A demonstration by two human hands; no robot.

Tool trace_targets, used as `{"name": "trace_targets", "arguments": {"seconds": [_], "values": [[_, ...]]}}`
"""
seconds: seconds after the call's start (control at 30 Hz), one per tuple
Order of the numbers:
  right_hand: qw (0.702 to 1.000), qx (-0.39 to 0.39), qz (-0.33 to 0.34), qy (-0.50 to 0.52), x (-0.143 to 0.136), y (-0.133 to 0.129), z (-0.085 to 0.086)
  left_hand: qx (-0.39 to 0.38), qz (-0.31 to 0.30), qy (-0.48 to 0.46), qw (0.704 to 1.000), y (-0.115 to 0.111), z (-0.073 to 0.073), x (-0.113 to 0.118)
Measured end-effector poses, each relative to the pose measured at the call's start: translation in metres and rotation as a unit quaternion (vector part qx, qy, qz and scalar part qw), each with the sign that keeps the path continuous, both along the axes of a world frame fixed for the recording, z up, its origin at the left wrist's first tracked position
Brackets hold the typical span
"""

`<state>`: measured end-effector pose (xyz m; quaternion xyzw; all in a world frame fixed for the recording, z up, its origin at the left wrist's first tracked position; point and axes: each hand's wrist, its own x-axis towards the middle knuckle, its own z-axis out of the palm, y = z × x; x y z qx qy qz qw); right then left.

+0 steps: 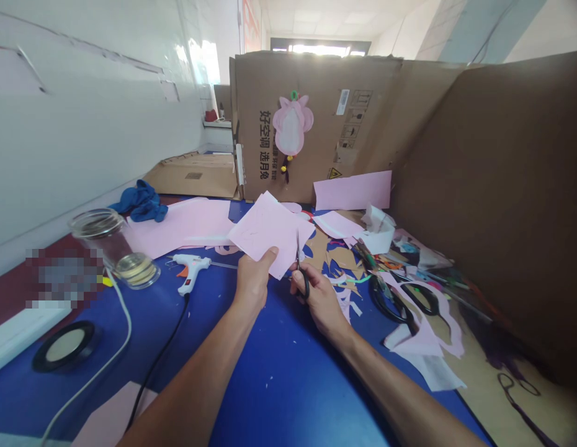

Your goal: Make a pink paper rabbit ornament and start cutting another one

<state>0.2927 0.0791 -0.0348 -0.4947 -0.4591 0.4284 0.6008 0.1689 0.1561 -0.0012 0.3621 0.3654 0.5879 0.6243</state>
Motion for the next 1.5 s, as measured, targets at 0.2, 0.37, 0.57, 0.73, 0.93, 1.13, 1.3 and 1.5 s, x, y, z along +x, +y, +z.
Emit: {"name": "trace_targets", "arguments": {"seconds": [0.2,0.37,0.57,0.73,0.93,1.13,1.3,1.5], "values": [[1.000,0.004,0.002,0.005,-0.0006,-0.0001,-0.0005,0.006,0.009,-0.002,1.000,0.0023,-0.0017,0.0001],[1.000,-0.005,-0.002,0.005,-0.0006,-0.0005,0.0005,0.013,0.008,-0.001,1.000,0.0007,-0.0005,0.0007],[1.000,0.006,-0.007,0.005,-0.0002,0.0000,0.0002,0.013,0.014,0.027,0.999,-0.0006,-0.0016,0.0023],[1.000,0.010,-0.012,-0.001,-0.0010,-0.0011,0.0032,0.016,0.024,0.053,0.998,-0.0021,-0.0055,0.0036],[1.000,0.015,-0.012,0.005,-0.0016,-0.0017,0.0047,0.008,0.028,0.029,0.999,-0.0043,-0.0064,0.0059],[1.000,0.016,-0.012,-0.001,-0.0018,-0.0014,0.0040,0.007,0.026,0.014,1.000,-0.0049,-0.0053,0.0056],[1.000,0.007,-0.014,0.001,-0.0023,-0.0018,0.0056,0.014,0.024,0.024,0.999,-0.0024,-0.0058,0.0034],[1.000,-0.003,-0.010,0.006,-0.0022,-0.0015,0.0044,0.019,0.022,0.032,0.999,-0.0008,-0.0026,0.0013]]}}
